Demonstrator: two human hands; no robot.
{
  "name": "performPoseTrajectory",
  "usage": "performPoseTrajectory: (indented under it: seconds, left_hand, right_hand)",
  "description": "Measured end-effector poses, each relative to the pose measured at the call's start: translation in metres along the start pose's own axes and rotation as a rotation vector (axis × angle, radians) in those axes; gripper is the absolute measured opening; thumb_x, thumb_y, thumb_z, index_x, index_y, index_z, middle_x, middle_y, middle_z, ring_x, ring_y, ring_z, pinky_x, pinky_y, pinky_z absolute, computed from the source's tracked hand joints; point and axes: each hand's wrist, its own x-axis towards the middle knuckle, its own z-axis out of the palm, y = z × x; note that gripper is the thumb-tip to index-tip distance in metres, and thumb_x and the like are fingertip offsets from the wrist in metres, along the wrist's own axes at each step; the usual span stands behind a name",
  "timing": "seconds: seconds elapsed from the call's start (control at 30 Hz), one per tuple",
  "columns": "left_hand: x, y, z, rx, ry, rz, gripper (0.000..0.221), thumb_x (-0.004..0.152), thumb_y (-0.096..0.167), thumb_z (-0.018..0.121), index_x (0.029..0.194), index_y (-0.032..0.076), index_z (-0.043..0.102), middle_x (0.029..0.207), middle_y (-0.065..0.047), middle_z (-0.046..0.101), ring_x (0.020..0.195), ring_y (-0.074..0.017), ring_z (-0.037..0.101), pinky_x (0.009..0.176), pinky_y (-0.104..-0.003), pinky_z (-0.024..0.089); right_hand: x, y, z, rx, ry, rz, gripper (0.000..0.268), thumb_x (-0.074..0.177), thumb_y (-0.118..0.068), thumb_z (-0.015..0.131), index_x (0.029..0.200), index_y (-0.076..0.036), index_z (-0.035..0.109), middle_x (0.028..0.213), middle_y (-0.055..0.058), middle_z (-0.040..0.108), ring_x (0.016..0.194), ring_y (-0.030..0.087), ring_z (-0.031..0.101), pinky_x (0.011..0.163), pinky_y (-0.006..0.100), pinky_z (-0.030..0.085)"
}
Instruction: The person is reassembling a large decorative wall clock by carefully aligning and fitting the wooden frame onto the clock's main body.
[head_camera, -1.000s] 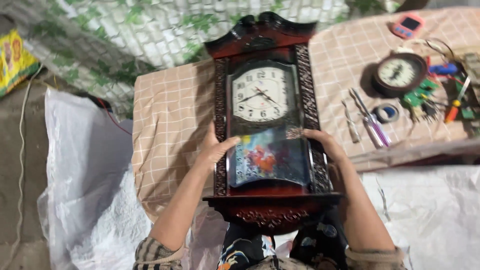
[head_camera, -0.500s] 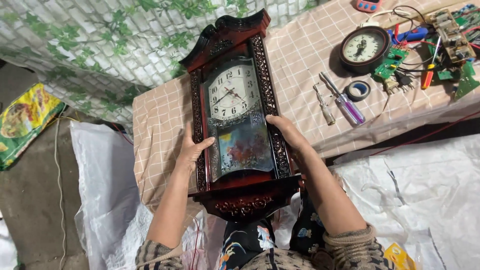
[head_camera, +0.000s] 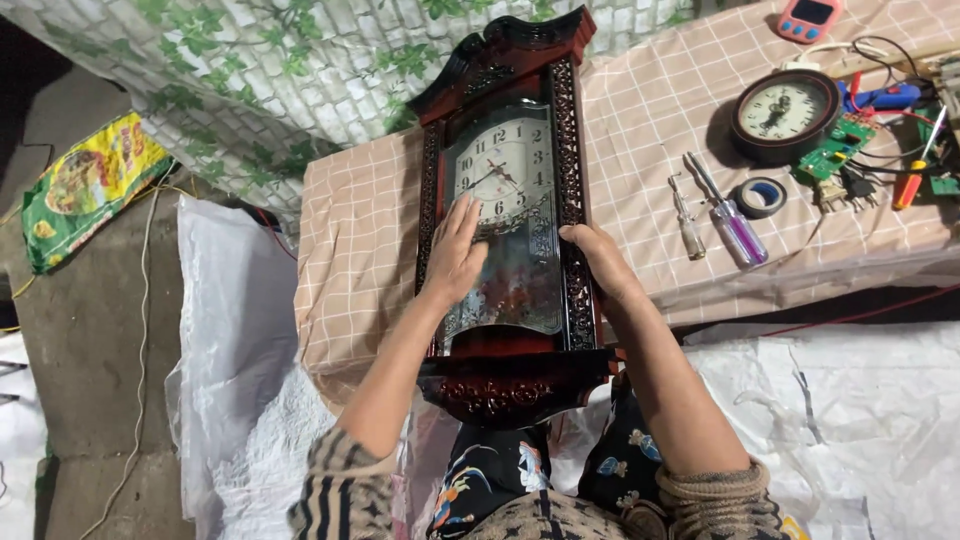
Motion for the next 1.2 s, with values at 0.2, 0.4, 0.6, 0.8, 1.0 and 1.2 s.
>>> performPoseTrajectory:
  seconds: [0.2,0.4,0.6,0.8,1.0,1.2]
  left_hand:
    - [0.051,-0.046,0.021,0.176,0.01,-0.008,0.082,0.106,0.068,0.023,0.164,0.011,0.011,0.17,-0.016,0.0,0.155,-0.0412,-0.001,0.125,-0.061,0.0]
    - [0.048,-0.033,0.022,0.182,0.021,-0.017,0.082,0.105,0.068,0.03,0.164,0.013,0.014,0.17,-0.017,0.001,0.156,-0.041,-0.003,0.125,-0.06,-0.002]
    - [0.051,-0.033,0.013,0.189,-0.035,-0.081,0.074,0.107,0.065,0.021,0.164,0.019,0.011,0.17,-0.014,-0.002,0.156,-0.0399,-0.003,0.125,-0.062,0.0]
    - [0.062,-0.107,-0.008,0.188,0.26,-0.456,0.087,0.097,0.07,0.049,0.163,0.025,0.015,0.166,-0.017,0.015,0.152,-0.0362,0.023,0.115,-0.063,0.03]
    - [0.029,-0.073,-0.034,-0.435,0.116,-0.679,0.127,0.068,0.068,0.088,0.158,0.0,0.03,0.162,-0.029,0.025,0.151,-0.0445,0.02,0.12,-0.062,0.017]
    - [0.036,-0.076,-0.024,-0.52,0.123,-0.68,0.133,0.064,0.061,0.095,0.155,-0.007,0.026,0.159,-0.037,0.023,0.151,-0.0491,0.018,0.119,-0.067,0.012]
  right_hand:
    - [-0.027,-0.026,0.014,0.077,0.064,0.023,0.062,0.08,-0.043,0.069,0.131,-0.008,0.062,0.11,0.021,0.058,0.1,0.033,0.059,0.084,0.048,0.054]
    - [-0.032,-0.035,0.016,-0.065,0.032,0.032,0.062,0.082,-0.048,0.068,0.129,-0.009,0.066,0.117,0.024,0.062,0.111,0.036,0.058,0.097,0.053,0.047]
    - [-0.029,-0.032,0.02,0.066,0.062,0.012,0.061,0.081,-0.04,0.069,0.133,-0.01,0.061,0.111,0.02,0.057,0.101,0.033,0.057,0.083,0.048,0.054]
    - [-0.03,-0.033,0.02,0.049,0.036,0.018,0.063,0.082,-0.039,0.068,0.136,-0.009,0.059,0.114,0.022,0.056,0.103,0.034,0.056,0.086,0.051,0.053]
    - [-0.027,-0.03,0.011,-0.037,0.037,0.031,0.064,0.08,-0.044,0.069,0.134,-0.009,0.061,0.12,0.024,0.058,0.114,0.037,0.054,0.1,0.051,0.046]
    - [0.005,-0.002,-0.011,-0.116,0.057,-0.005,0.07,0.079,-0.048,0.072,0.134,-0.005,0.062,0.122,0.028,0.06,0.116,0.039,0.055,0.103,0.054,0.044]
